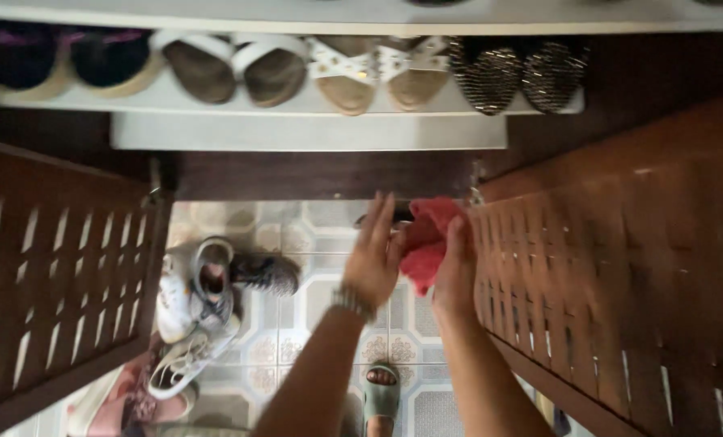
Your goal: Cleaning various shoes with a cloth and organizing them in a shoe cabinet
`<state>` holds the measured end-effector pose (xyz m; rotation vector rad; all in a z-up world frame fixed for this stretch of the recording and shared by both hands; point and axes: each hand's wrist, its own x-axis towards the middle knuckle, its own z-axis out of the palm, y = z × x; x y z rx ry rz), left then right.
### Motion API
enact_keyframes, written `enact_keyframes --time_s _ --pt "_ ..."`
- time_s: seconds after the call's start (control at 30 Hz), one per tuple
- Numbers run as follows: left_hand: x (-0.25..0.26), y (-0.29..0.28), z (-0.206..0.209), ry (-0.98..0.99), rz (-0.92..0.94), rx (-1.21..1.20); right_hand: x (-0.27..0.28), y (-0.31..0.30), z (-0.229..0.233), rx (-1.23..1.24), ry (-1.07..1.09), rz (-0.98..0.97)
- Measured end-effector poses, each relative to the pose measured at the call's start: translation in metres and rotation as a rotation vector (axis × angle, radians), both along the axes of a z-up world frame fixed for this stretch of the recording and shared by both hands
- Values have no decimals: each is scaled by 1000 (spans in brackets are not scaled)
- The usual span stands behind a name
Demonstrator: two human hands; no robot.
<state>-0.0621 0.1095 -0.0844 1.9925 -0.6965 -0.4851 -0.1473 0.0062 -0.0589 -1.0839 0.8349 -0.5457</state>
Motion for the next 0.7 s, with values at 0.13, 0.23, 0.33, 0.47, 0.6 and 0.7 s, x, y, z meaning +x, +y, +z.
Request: enact_keyframes --time_s 0.13,0.23,0.33,0.47,0.6,0.7 --pt "-57 75 -60 389 128 -217 -4 56 -30 99 150 100" --pt "-81 123 -67 919 389 -476 -7 103 -46 190 370 133" --pt "-93 175 -67 890 578 -442 -9 154 -46 220 426 322" --pt "-113 249 -92 588 708 -348 -15 217 -68 14 383 615" --pt "-131 310 -89 486 971 -244 -23 271 -76 -52 376 804" --pt "-134 346 -56 728 1120 -369 -25 308 -52 -48 532 862"
